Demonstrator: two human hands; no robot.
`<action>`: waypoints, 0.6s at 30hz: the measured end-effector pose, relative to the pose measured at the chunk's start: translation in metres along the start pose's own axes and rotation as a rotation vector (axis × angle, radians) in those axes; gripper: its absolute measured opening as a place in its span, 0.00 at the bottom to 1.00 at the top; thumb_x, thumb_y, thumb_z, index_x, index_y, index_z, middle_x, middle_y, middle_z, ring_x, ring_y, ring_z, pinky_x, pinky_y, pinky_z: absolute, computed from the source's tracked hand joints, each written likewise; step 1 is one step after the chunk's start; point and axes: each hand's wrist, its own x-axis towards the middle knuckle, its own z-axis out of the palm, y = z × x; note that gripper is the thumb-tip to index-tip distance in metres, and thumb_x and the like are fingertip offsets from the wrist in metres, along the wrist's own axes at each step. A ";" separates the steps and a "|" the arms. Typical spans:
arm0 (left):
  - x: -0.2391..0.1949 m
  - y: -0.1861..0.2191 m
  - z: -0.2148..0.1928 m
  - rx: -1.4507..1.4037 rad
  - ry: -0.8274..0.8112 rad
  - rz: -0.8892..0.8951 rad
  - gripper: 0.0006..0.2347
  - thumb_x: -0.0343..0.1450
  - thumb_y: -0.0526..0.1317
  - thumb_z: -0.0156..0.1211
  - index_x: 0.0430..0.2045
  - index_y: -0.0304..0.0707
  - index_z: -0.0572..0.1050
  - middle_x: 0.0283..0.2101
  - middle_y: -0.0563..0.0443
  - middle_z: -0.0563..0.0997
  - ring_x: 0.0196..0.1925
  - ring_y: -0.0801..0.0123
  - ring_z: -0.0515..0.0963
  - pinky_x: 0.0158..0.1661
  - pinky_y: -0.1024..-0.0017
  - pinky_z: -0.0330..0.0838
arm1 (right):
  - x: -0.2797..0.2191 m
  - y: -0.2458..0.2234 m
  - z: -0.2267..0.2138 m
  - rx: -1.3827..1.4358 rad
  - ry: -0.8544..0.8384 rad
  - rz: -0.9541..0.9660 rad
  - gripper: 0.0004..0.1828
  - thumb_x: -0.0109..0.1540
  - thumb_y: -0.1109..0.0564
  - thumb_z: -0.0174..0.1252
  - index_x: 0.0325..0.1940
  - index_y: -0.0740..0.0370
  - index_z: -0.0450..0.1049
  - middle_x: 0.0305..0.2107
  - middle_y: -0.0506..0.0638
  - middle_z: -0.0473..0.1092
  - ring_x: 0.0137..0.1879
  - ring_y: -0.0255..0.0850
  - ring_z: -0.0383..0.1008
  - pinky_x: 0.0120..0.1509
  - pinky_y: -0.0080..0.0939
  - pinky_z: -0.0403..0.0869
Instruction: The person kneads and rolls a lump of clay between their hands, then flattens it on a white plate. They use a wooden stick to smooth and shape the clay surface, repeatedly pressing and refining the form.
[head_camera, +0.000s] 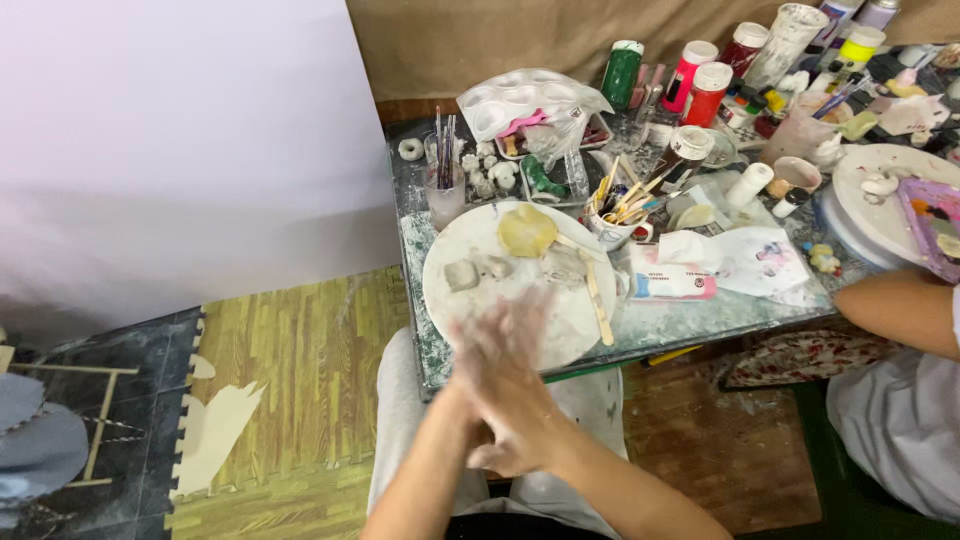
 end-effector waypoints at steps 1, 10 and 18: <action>-0.004 -0.001 -0.001 -0.107 -0.013 0.054 0.31 0.75 0.59 0.35 0.74 0.50 0.46 0.79 0.50 0.49 0.80 0.56 0.48 0.74 0.55 0.48 | -0.007 -0.001 0.002 0.017 -0.035 0.112 0.44 0.69 0.35 0.32 0.84 0.53 0.29 0.81 0.56 0.30 0.86 0.53 0.27 0.85 0.64 0.29; -0.011 -0.006 -0.004 -0.385 -0.025 0.264 0.35 0.74 0.67 0.29 0.75 0.50 0.50 0.79 0.49 0.52 0.79 0.56 0.50 0.73 0.53 0.44 | -0.022 0.014 0.008 0.094 0.013 0.235 0.33 0.75 0.59 0.39 0.84 0.51 0.39 0.81 0.61 0.38 0.87 0.62 0.33 0.88 0.66 0.33; 0.025 -0.062 0.051 -0.452 0.150 0.637 0.36 0.75 0.65 0.34 0.75 0.42 0.47 0.79 0.41 0.49 0.79 0.47 0.50 0.71 0.44 0.47 | -0.006 0.013 0.002 -0.035 0.084 0.266 0.41 0.71 0.32 0.20 0.85 0.50 0.27 0.81 0.50 0.24 0.85 0.53 0.18 0.82 0.74 0.22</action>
